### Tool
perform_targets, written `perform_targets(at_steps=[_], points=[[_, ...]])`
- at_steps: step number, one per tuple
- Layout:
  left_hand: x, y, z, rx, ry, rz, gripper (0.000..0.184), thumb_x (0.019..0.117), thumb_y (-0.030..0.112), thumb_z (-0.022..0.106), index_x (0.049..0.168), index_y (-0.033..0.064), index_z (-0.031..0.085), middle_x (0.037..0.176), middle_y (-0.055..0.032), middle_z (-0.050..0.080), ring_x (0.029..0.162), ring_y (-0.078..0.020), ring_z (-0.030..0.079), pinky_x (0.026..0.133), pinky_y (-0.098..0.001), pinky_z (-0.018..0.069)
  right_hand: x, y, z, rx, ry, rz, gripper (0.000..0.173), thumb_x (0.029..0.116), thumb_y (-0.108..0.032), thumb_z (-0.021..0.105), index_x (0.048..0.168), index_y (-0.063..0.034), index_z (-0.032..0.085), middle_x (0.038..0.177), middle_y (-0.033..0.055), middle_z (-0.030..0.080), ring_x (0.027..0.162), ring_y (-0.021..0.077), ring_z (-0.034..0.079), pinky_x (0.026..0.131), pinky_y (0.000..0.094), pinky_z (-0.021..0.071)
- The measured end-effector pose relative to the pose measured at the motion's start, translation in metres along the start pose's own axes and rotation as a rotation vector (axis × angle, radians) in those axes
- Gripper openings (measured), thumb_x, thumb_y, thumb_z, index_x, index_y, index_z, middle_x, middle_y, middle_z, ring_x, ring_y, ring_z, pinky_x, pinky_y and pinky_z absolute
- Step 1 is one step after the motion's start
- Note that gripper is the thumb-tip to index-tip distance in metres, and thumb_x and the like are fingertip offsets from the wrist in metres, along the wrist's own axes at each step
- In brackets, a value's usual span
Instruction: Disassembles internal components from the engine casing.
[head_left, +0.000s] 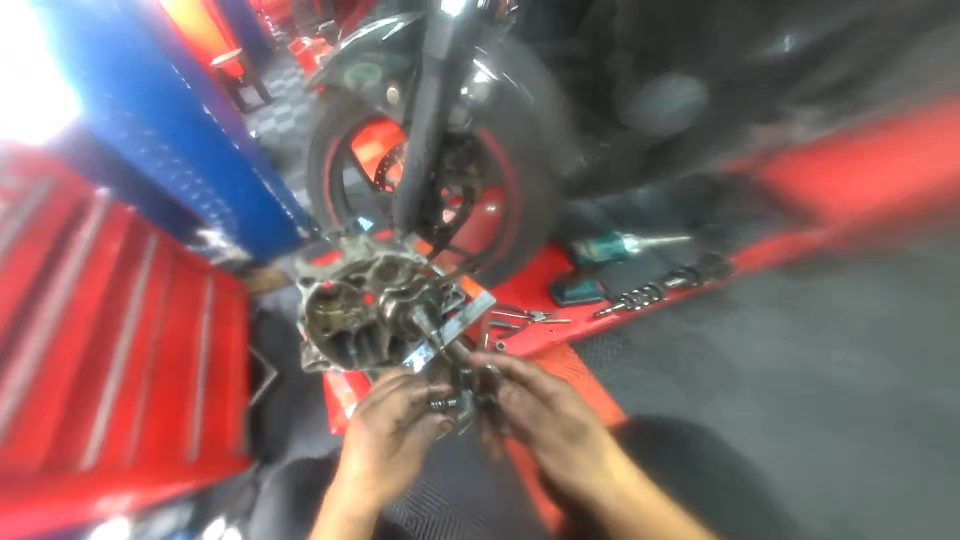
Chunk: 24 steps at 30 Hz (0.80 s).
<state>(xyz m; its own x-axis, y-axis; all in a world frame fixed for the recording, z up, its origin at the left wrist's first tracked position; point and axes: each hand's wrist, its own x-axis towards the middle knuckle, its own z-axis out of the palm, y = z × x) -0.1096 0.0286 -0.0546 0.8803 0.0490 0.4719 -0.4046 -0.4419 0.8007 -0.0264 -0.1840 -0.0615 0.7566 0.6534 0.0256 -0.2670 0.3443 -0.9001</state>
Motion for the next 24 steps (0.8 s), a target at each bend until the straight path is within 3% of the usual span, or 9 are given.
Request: perform_targets(at_steps=[3,6,8,10,13,16,18,21,24], points=[[-0.001,0.001,0.000,-0.149,0.037,-0.026,0.025,0.0940,0.018,0.076,0.115,0.0057,0.074,0.107,-0.0079,0.073,0.100,-0.0181,0.069,0.088,-0.0354,0.0610,0.000,0.006,-0.001,0.057,-0.079,0.022,0.049,0.1042,-0.047,0.056,0.135,-0.0102,0.062,0.099,0.0118,0.069,0.068,0.0175,0.068,0.057,0.0320,0.0615],[-0.003,0.002,-0.002,-0.177,0.062,-0.036,0.026,0.0921,0.019,0.079,0.113,0.0049,0.075,0.105,-0.0082,0.074,0.099,-0.0181,0.070,0.088,-0.0353,0.0610,0.002,0.010,0.003,0.064,-0.131,0.127,0.062,0.1053,-0.061,0.037,0.124,-0.0095,0.065,0.089,0.0090,0.070,0.060,0.0147,0.064,0.050,0.0288,0.0571],[-0.003,0.002,-0.004,-0.115,0.066,-0.003,0.025,0.0909,0.021,0.080,0.110,0.0062,0.076,0.103,-0.0055,0.074,0.099,-0.0162,0.070,0.090,-0.0342,0.0605,0.006,0.011,0.003,0.102,-0.171,0.219,0.076,0.0971,-0.077,0.031,0.116,-0.0120,0.066,0.081,0.0068,0.067,0.056,0.0130,0.062,0.046,0.0271,0.0546],[-0.004,0.004,-0.004,-0.063,0.100,0.032,0.024,0.0889,0.021,0.082,0.109,0.0075,0.077,0.102,-0.0039,0.075,0.100,-0.0160,0.070,0.091,-0.0344,0.0604,0.009,0.015,-0.002,0.189,-0.267,0.279,0.083,0.0881,-0.086,0.037,0.116,-0.0133,0.066,0.081,0.0059,0.066,0.058,0.0128,0.062,0.049,0.0273,0.0545],[-0.007,0.003,-0.003,-0.084,0.164,0.056,0.026,0.0870,0.023,0.084,0.109,0.0100,0.077,0.103,-0.0041,0.075,0.101,-0.0168,0.070,0.090,-0.0337,0.0602,0.017,0.017,-0.006,0.276,-0.413,0.290,0.070,0.0930,-0.078,0.045,0.118,-0.0155,0.066,0.084,0.0037,0.064,0.062,0.0106,0.062,0.053,0.0262,0.0552],[-0.024,0.007,0.000,-0.070,0.195,0.009,0.026,0.0870,0.025,0.084,0.108,0.0121,0.078,0.104,-0.0048,0.075,0.103,-0.0196,0.070,0.091,-0.0367,0.0607,0.010,0.022,-0.005,0.315,-0.438,0.371,0.068,0.0931,-0.077,0.046,0.114,-0.0160,0.066,0.081,0.0039,0.063,0.059,0.0112,0.060,0.051,0.0269,0.0548],[-0.030,0.007,0.001,-0.054,0.205,-0.034,0.024,0.0900,0.024,0.081,0.109,0.0106,0.076,0.109,-0.0077,0.074,0.106,-0.0233,0.070,0.093,-0.0406,0.0610,0.010,0.025,-0.005,0.321,-0.434,0.357,0.064,0.0965,-0.073,0.045,0.117,-0.0157,0.065,0.081,0.0045,0.064,0.061,0.0120,0.061,0.054,0.0276,0.0553],[-0.049,0.004,0.010,-0.107,0.226,-0.131,0.025,0.0932,0.023,0.077,0.113,0.0082,0.073,0.123,-0.0123,0.071,0.113,-0.0278,0.069,0.095,-0.0429,0.0617,0.000,0.033,-0.010,0.303,-0.439,0.317,0.050,0.1028,-0.059,0.049,0.125,-0.0165,0.064,0.087,0.0037,0.064,0.068,0.0121,0.063,0.059,0.0277,0.0572],[-0.065,0.006,0.023,-0.156,0.224,-0.208,0.026,0.0958,0.021,0.074,0.117,0.0070,0.069,0.126,-0.0115,0.071,0.109,-0.0251,0.072,0.092,-0.0401,0.0633,-0.016,0.038,-0.018,0.250,-0.465,0.282,0.042,0.1014,-0.043,0.062,0.133,-0.0158,0.061,0.090,0.0034,0.065,0.071,0.0114,0.064,0.061,0.0268,0.0574]])
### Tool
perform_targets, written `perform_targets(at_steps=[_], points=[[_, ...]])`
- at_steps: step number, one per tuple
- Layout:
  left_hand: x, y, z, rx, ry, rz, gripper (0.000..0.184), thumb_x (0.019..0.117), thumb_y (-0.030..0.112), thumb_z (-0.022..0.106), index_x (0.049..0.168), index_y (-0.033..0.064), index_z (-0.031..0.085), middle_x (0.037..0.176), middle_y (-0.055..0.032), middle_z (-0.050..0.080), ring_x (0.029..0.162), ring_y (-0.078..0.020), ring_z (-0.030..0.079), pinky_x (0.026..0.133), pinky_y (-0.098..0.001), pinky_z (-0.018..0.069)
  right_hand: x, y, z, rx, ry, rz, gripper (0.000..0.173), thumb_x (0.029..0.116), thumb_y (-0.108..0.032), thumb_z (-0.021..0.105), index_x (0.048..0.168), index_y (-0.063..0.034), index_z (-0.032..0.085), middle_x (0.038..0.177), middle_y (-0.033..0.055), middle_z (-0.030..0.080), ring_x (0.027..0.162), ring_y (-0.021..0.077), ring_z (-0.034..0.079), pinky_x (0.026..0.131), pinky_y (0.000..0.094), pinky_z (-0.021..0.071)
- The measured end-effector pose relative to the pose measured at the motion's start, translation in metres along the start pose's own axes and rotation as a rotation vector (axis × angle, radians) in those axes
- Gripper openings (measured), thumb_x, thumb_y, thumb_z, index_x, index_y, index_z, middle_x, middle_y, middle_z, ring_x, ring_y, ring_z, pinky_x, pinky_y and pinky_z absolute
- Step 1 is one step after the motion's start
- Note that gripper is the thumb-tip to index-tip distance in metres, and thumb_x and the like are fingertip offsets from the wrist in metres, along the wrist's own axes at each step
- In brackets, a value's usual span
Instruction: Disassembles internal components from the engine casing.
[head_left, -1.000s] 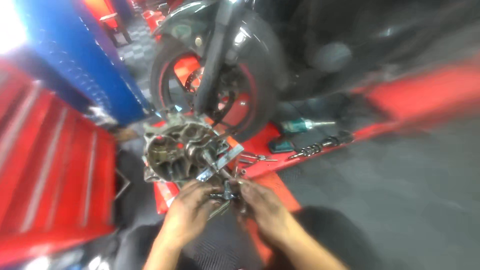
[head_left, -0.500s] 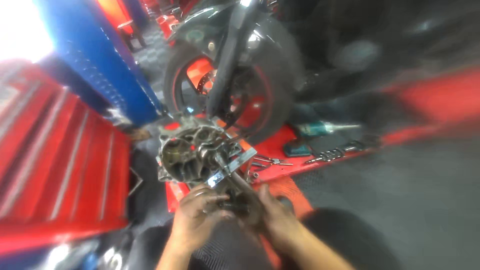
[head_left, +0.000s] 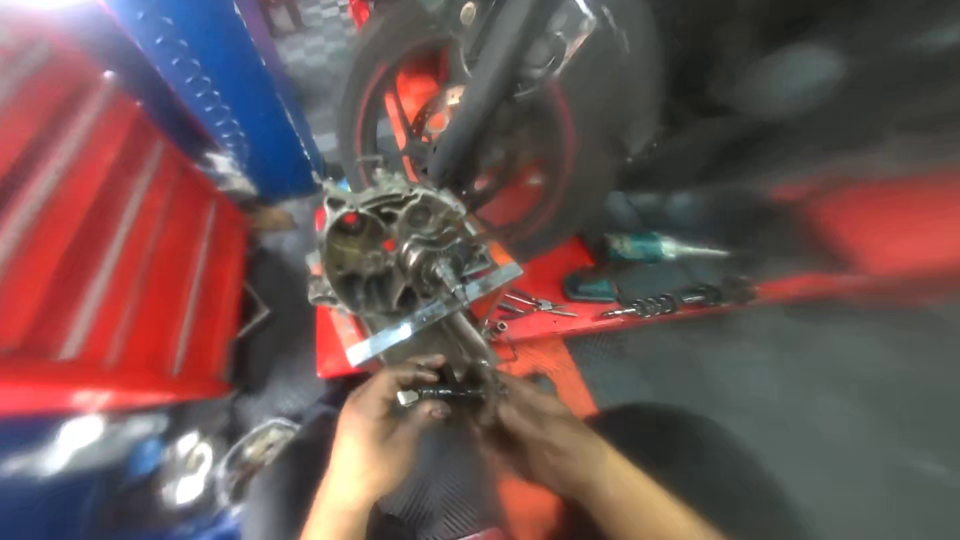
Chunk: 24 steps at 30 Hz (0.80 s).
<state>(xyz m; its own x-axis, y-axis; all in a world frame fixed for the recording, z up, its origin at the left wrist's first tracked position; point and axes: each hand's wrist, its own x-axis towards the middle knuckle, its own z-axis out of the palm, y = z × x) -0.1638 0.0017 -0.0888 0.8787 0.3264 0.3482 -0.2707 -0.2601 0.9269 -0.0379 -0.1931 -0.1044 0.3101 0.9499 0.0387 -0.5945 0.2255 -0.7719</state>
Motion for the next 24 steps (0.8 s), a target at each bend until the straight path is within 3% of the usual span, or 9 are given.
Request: perform_targets(at_steps=[3,5,8,11,14,16,20,24], points=[[-0.006,0.004,0.014,0.008,-0.001,0.012,0.027,0.0964,0.022,0.073,0.119,0.0076,0.069,0.124,-0.0086,0.071,0.107,-0.0218,0.072,0.092,-0.0384,0.0633,-0.018,0.005,0.002,-0.046,0.028,-0.031,0.050,0.0981,-0.032,0.070,0.142,-0.0154,0.053,0.092,0.0070,0.066,0.071,0.0130,0.064,0.061,0.0279,0.0575],[-0.008,0.009,0.025,0.022,0.015,0.066,0.027,0.0948,0.021,0.075,0.117,0.0071,0.070,0.121,-0.0085,0.072,0.106,-0.0211,0.072,0.091,-0.0377,0.0637,-0.029,0.003,0.002,-0.038,0.049,-0.026,0.062,0.0960,-0.030,0.073,0.151,-0.0214,0.046,0.100,0.0126,0.068,0.073,0.0171,0.067,0.061,0.0306,0.0602],[-0.006,0.024,0.037,0.073,0.032,0.203,0.024,0.0926,0.022,0.078,0.112,0.0078,0.073,0.118,-0.0072,0.073,0.109,-0.0211,0.071,0.093,-0.0382,0.0626,-0.038,-0.004,-0.001,0.030,-0.060,-0.016,0.060,0.0974,-0.027,0.071,0.152,-0.0239,0.045,0.112,0.0165,0.066,0.079,0.0219,0.068,0.064,0.0347,0.0610],[-0.002,0.034,0.049,0.077,0.029,0.261,0.024,0.0941,0.022,0.076,0.114,0.0085,0.072,0.120,-0.0062,0.072,0.112,-0.0207,0.069,0.095,-0.0379,0.0615,-0.045,-0.012,-0.002,0.022,-0.082,-0.072,0.060,0.0955,-0.025,0.074,0.150,-0.0229,0.048,0.110,0.0139,0.067,0.080,0.0197,0.069,0.065,0.0331,0.0615],[-0.002,0.027,0.060,0.060,0.057,0.209,0.025,0.0966,0.024,0.073,0.116,0.0079,0.072,0.118,-0.0075,0.073,0.108,-0.0212,0.071,0.093,-0.0384,0.0629,-0.050,-0.020,0.001,-0.114,0.073,-0.190,0.061,0.0875,-0.021,0.083,0.142,-0.0231,0.054,0.101,0.0085,0.068,0.076,0.0142,0.069,0.064,0.0289,0.0617],[-0.004,0.018,0.064,0.089,0.058,0.138,0.024,0.0981,0.024,0.071,0.117,0.0102,0.072,0.113,-0.0047,0.074,0.101,-0.0168,0.072,0.089,-0.0358,0.0630,-0.052,-0.028,0.006,-0.282,0.210,-0.280,0.065,0.0820,-0.017,0.087,0.140,-0.0231,0.058,0.104,0.0041,0.068,0.079,0.0089,0.067,0.068,0.0244,0.0611],[-0.008,-0.003,0.069,0.095,-0.014,0.034,0.020,0.0981,0.019,0.070,0.117,0.0123,0.074,0.108,-0.0005,0.075,0.095,-0.0110,0.072,0.087,-0.0320,0.0624,-0.054,-0.034,0.013,-0.514,0.362,-0.387,0.073,0.0752,-0.014,0.091,0.141,-0.0176,0.060,0.114,0.0059,0.071,0.089,0.0147,0.071,0.078,0.0293,0.0639],[-0.007,-0.009,0.071,-0.032,-0.035,-0.050,0.020,0.0968,0.011,0.070,0.117,0.0090,0.073,0.109,-0.0040,0.074,0.093,-0.0134,0.072,0.086,-0.0320,0.0625,-0.053,-0.032,0.012,-0.580,0.379,-0.380,0.074,0.0747,-0.013,0.092,0.142,-0.0168,0.061,0.113,0.0068,0.072,0.089,0.0179,0.072,0.077,0.0318,0.0649]])
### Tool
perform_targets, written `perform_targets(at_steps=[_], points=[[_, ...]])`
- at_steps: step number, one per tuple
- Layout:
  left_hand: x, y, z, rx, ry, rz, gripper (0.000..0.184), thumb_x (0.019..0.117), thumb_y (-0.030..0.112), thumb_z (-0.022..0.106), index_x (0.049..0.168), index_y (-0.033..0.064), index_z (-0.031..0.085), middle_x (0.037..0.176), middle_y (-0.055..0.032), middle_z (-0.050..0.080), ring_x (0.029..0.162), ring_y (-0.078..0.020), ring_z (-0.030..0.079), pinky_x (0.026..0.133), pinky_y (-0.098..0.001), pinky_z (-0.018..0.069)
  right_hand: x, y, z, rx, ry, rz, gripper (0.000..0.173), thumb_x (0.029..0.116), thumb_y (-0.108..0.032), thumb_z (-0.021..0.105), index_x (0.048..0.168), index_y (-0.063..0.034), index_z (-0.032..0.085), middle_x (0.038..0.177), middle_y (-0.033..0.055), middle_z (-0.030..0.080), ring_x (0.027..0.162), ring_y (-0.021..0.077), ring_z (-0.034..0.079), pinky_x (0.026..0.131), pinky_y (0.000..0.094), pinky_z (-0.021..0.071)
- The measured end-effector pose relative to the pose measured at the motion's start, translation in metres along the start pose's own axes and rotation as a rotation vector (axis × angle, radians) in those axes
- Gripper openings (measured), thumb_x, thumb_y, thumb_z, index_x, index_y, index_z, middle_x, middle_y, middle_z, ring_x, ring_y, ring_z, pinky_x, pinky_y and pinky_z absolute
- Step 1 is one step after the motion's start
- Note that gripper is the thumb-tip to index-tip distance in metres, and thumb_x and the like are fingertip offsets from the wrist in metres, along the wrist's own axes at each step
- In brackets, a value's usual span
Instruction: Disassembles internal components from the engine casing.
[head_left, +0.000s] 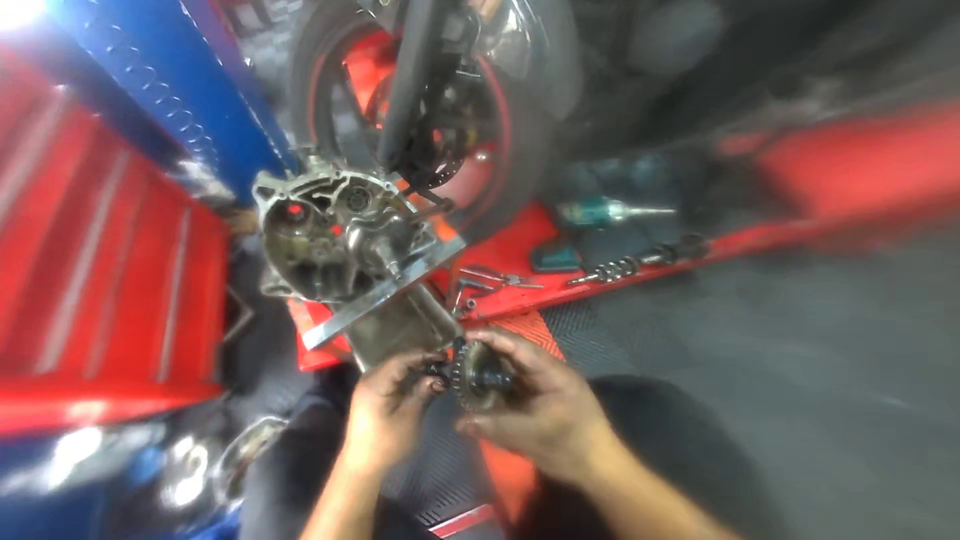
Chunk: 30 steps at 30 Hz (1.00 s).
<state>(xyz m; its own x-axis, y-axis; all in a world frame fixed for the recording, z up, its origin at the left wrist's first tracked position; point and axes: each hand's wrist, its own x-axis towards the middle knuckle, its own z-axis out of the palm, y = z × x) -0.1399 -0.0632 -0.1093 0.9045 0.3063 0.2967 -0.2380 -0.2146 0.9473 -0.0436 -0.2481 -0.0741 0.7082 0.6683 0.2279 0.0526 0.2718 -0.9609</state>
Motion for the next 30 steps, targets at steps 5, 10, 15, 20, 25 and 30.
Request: perform_targets(at_steps=[5,10,15,20,25,30], points=[[0.004,-0.002,0.002,-0.021,0.001,-0.039,0.021,0.0964,0.010,0.071,0.117,0.0090,0.073,0.111,-0.0049,0.074,0.096,-0.0149,0.072,0.088,-0.0336,0.0621,0.001,0.004,-0.003,-0.075,-0.012,0.008,0.072,0.0761,-0.020,0.092,0.141,-0.0208,0.061,0.111,0.0047,0.073,0.087,0.0186,0.072,0.075,0.0337,0.0656],[0.004,-0.002,0.001,-0.020,-0.019,-0.099,0.026,0.0983,0.008,0.067,0.124,0.0092,0.072,0.114,-0.0054,0.073,0.099,-0.0158,0.071,0.090,-0.0338,0.0613,0.001,0.007,-0.002,-0.139,-0.012,0.009,0.068,0.0780,-0.022,0.091,0.139,-0.0222,0.062,0.104,0.0016,0.074,0.080,0.0157,0.071,0.070,0.0316,0.0647],[0.004,-0.003,0.001,-0.024,-0.033,-0.159,0.035,0.0996,-0.001,0.058,0.130,0.0112,0.069,0.116,-0.0061,0.072,0.102,-0.0165,0.070,0.092,-0.0352,0.0604,0.001,0.009,0.000,-0.066,-0.029,0.052,0.054,0.0892,-0.012,0.081,0.140,-0.0192,0.063,0.100,0.0059,0.074,0.075,0.0172,0.071,0.067,0.0311,0.0643],[0.007,-0.002,0.004,-0.159,0.017,-0.286,0.030,0.1078,0.014,0.049,0.131,0.0122,0.068,0.120,-0.0044,0.071,0.101,-0.0148,0.069,0.089,-0.0343,0.0592,-0.001,0.010,-0.001,0.094,-0.030,0.191,0.047,0.0999,-0.011,0.065,0.145,-0.0204,0.058,0.095,0.0142,0.072,0.067,0.0230,0.070,0.060,0.0347,0.0637],[0.009,0.016,0.002,-0.282,-0.052,-0.465,0.048,0.1027,0.032,0.061,0.144,0.0071,0.056,0.119,-0.0116,0.070,0.097,-0.0195,0.071,0.087,-0.0400,0.0611,0.005,0.019,-0.004,0.041,-0.034,0.202,0.046,0.0995,-0.014,0.057,0.145,-0.0180,0.058,0.098,0.0129,0.073,0.068,0.0210,0.070,0.058,0.0345,0.0622],[0.011,0.012,0.001,-0.013,-0.208,-0.732,0.065,0.0874,0.035,0.082,0.141,0.0109,0.056,0.114,-0.0091,0.073,0.101,-0.0184,0.071,0.094,-0.0443,0.0591,0.008,0.025,-0.006,-0.087,-0.059,0.510,0.049,0.0884,-0.009,0.063,0.137,-0.0111,0.059,0.091,0.0137,0.074,0.065,0.0232,0.070,0.055,0.0368,0.0613]])
